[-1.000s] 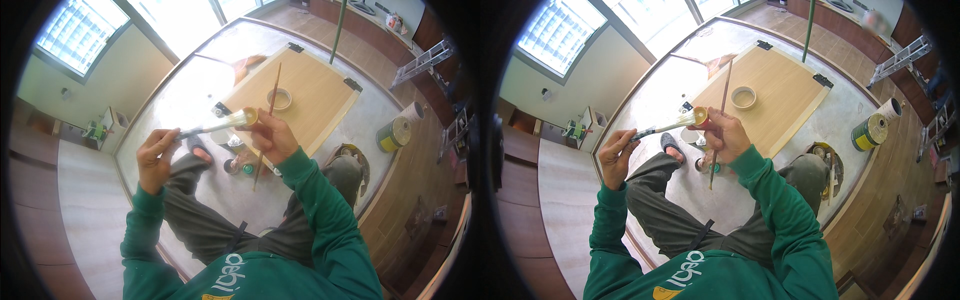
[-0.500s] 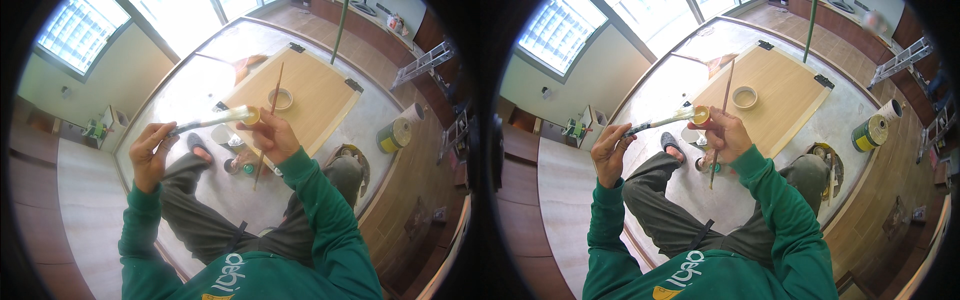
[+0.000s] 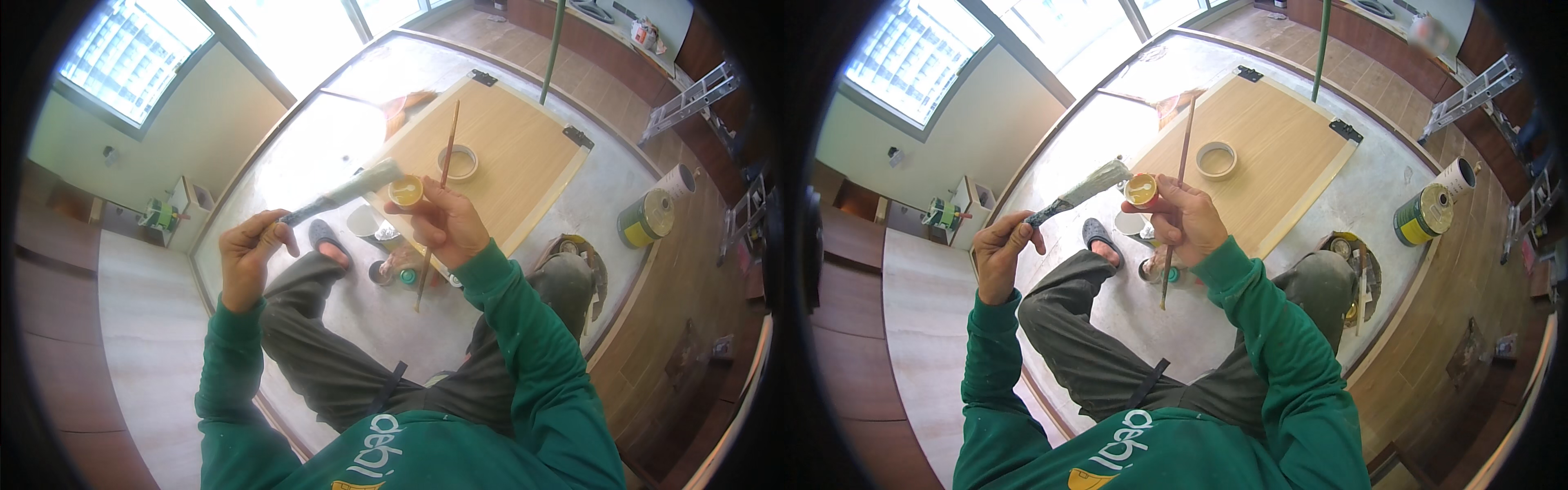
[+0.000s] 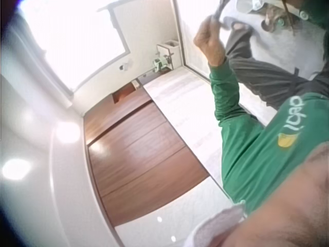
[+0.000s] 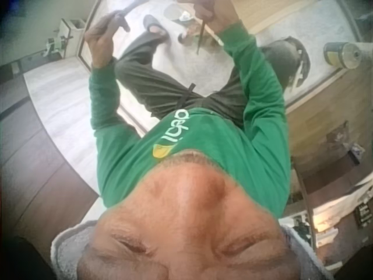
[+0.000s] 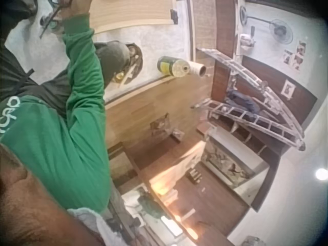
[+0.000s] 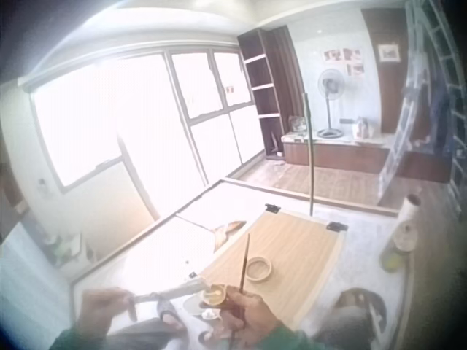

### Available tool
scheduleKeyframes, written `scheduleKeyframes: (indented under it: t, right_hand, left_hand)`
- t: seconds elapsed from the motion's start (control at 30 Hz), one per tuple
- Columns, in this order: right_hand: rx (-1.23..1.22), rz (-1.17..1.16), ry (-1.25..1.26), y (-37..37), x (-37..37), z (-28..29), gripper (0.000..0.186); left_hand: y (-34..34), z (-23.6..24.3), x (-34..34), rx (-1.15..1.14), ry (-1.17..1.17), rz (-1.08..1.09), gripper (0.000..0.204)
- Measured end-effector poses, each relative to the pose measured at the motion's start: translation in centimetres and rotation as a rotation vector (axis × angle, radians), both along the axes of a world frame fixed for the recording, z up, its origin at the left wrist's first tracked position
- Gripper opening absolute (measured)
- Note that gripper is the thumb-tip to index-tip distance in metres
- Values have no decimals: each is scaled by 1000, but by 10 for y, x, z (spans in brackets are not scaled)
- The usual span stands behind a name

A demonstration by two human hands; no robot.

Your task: The person sits on the floor and mixes a yellowish liquid in a small container using a paintbrush. They repeatedly dip the brush into a larger paint can and stir the contents of the small container, occasionally using a syringe to transfer liquid.

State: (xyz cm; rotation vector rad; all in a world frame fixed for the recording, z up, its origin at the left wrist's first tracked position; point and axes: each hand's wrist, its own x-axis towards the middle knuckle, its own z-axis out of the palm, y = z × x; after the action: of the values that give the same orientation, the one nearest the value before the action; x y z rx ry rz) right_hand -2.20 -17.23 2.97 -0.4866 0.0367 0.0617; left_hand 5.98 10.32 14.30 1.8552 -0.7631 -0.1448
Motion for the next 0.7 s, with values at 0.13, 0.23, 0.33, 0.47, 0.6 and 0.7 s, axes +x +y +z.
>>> scheduleKeyframes:
  t: [0.13, 0.23, 0.33, 0.47, 0.6, 0.7]
  right_hand:
    - [-1, -5, -7, 0, 0, 0, 39]
    - [4, -3, -5, 0, -1, 1, 39]
    - [3, -4, -7, 0, -2, 3, 40]
    - [3, -1, -8, 0, -1, 2, 40]
    - [-3, -3, -12, -1, -1, 2, 40]
    - [6, 2, -15, -2, -1, 2, 40]
  left_hand:
    - [6, -7, 6, -33, 70, -26, 23]
    - [6, -11, 6, -28, 142, -23, 25]
    - [7, -14, 7, -22, 206, -30, 28]
    - [4, -13, 5, -3, 253, -19, 30]
    - [2, -13, 4, -12, 307, -17, 30]
    - [2, -13, 4, -17, 339, -24, 29]
